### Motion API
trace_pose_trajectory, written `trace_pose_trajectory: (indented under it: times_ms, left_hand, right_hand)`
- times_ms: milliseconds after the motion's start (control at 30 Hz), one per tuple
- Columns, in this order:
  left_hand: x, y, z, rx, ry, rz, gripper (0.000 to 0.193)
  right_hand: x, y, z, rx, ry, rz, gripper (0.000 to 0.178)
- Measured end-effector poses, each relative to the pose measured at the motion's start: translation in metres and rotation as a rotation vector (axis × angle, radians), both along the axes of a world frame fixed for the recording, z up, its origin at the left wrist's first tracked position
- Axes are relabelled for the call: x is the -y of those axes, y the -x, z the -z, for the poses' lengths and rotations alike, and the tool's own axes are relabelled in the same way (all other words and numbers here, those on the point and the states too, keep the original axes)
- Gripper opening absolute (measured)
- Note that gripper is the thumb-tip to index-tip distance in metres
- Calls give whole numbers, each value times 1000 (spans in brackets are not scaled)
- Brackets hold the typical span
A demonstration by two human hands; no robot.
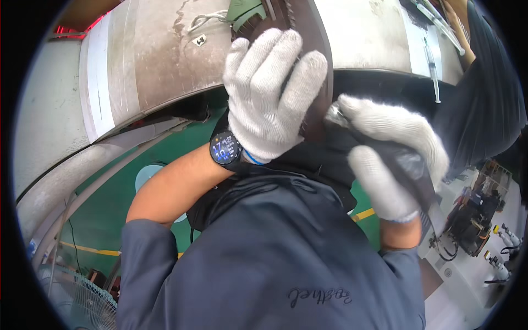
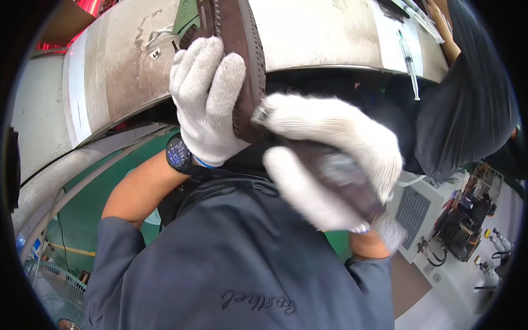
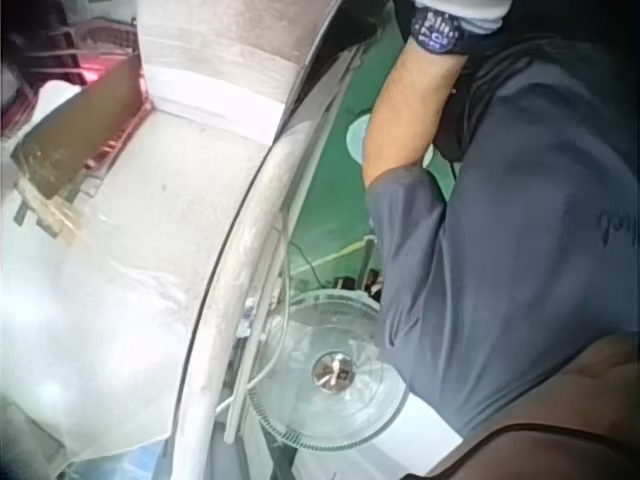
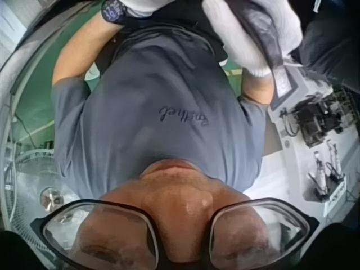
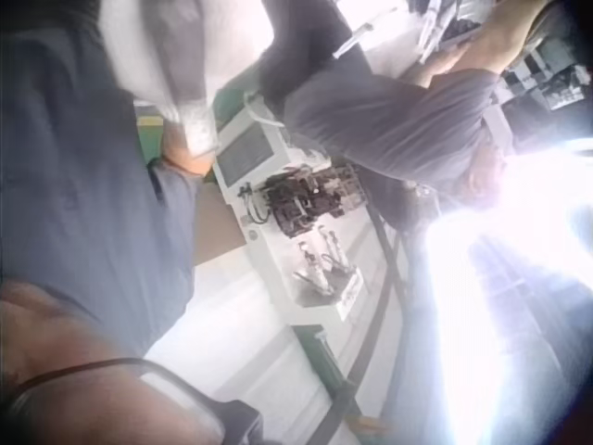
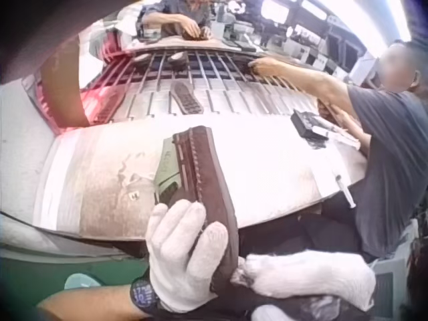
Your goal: The person takes a shoe upper and a shoe sole from a conveyor, presses the sole onto the bottom of the upper by hand, and hammers along the edges using a hammer.
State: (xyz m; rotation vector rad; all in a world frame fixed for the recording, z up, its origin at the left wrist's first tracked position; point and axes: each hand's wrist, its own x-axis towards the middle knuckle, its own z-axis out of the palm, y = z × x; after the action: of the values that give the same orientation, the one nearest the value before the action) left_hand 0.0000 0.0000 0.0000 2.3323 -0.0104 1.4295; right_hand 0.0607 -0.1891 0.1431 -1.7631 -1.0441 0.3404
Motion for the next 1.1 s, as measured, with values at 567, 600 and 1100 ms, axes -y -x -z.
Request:
trace_pose_trajectory:
  times_ms: [567,600,1100]
  left_hand:
    - [-12,0,-2,-27,-25,104,74]
    - [-11,1,-2,-32,-23,99,71]
    - [-3,3,-1,-64,170,8,52]
  right_hand:
    - [4,11,14,-661,-229,143,34]
    - [3,-2,14,-600,-223,126,34]
    - [-115,-115,-27,-394,127,76,23]
